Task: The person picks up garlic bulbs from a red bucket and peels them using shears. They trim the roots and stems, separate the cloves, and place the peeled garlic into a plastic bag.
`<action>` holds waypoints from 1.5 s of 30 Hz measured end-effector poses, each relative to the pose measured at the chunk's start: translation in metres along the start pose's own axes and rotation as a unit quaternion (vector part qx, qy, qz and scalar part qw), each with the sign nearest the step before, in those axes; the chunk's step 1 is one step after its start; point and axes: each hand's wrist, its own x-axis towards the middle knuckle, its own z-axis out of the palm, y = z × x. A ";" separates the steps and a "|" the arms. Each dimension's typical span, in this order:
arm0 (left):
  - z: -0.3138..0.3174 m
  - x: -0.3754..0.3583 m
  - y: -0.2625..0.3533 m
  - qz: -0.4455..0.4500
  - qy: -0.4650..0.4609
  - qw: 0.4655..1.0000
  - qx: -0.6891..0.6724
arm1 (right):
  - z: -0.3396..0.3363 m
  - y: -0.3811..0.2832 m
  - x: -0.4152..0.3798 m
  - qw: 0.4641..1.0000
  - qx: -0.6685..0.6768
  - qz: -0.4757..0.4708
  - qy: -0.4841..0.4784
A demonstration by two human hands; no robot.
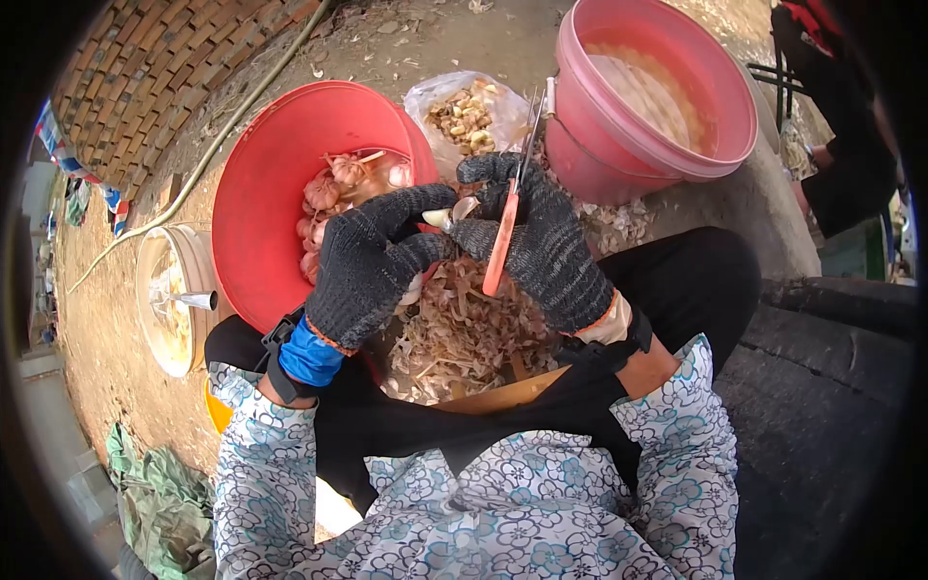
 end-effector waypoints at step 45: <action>0.002 0.006 -0.020 -0.153 0.130 0.817 -0.541 | 0.033 0.005 -0.003 0.981 -0.164 -0.097 0.025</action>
